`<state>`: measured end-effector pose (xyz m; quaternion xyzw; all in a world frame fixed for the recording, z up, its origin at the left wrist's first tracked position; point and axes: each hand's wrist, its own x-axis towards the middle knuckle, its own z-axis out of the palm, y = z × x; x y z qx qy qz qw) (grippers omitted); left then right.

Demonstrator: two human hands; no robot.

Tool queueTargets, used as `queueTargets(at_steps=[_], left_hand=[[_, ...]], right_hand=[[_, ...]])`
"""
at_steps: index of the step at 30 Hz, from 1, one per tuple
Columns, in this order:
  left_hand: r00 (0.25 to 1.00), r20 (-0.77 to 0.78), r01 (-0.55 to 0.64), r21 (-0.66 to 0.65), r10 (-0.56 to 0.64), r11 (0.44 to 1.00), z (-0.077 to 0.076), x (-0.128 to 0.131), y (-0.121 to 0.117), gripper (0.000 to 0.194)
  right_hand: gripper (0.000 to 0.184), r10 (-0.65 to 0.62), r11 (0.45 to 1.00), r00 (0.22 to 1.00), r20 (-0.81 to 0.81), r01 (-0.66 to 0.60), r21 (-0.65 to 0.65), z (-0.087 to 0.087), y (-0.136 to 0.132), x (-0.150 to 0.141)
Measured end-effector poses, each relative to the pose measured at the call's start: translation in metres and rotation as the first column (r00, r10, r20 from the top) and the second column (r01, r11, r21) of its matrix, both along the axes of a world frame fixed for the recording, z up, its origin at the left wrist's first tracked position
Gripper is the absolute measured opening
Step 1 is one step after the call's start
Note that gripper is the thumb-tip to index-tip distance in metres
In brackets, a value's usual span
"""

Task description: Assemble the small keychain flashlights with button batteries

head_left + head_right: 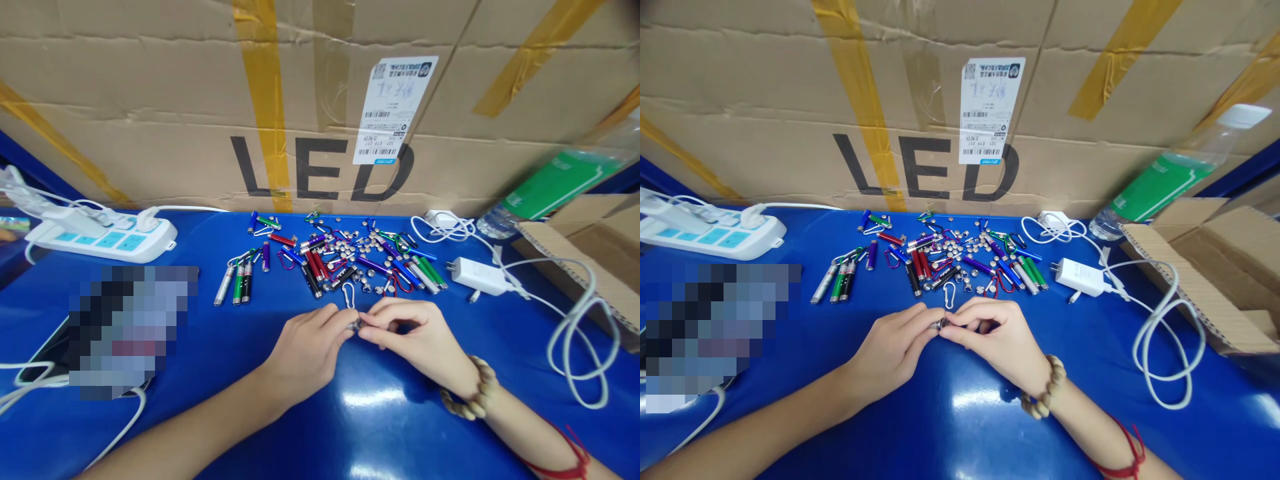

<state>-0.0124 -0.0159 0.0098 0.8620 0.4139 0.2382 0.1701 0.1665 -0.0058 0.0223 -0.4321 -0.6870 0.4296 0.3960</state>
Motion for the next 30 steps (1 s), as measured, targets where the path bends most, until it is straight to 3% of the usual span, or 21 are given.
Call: queueTargets(at_steps=[8,14,18,24,30], left_hand=[[0.999,-0.039,-0.026,-0.057,0.024,0.998,0.0003,-0.0008,0.0020,0.027],[0.996,0.085,-0.005,-0.155,0.018,0.988,0.0038,0.0008,0.0013,0.022],[0.991,0.135,0.047,-0.242,-0.015,0.969,0.0049,0.0014,0.0004,0.023],[0.993,0.099,0.086,-0.274,-0.061,0.958,0.0015,0.0006,-0.0002,0.027],[0.960,0.277,0.124,-0.309,-0.036,0.943,0.0018,0.0033,-0.0020,0.025]], right_hand=[[0.004,-0.015,0.982,0.983,-0.182,-0.020,-0.190,-0.0044,-0.0006,-0.0026],[0.005,-0.007,0.972,0.956,-0.292,-0.062,-0.228,-0.0025,0.0001,-0.0044],[0.008,0.022,0.977,0.956,-0.291,-0.083,-0.197,-0.0020,0.0036,-0.0018],[0.012,0.103,0.988,0.980,-0.168,-0.121,-0.100,-0.0032,0.0075,0.0031],[0.009,0.088,0.995,0.994,-0.069,-0.084,0.058,-0.0003,0.0048,0.0033]])
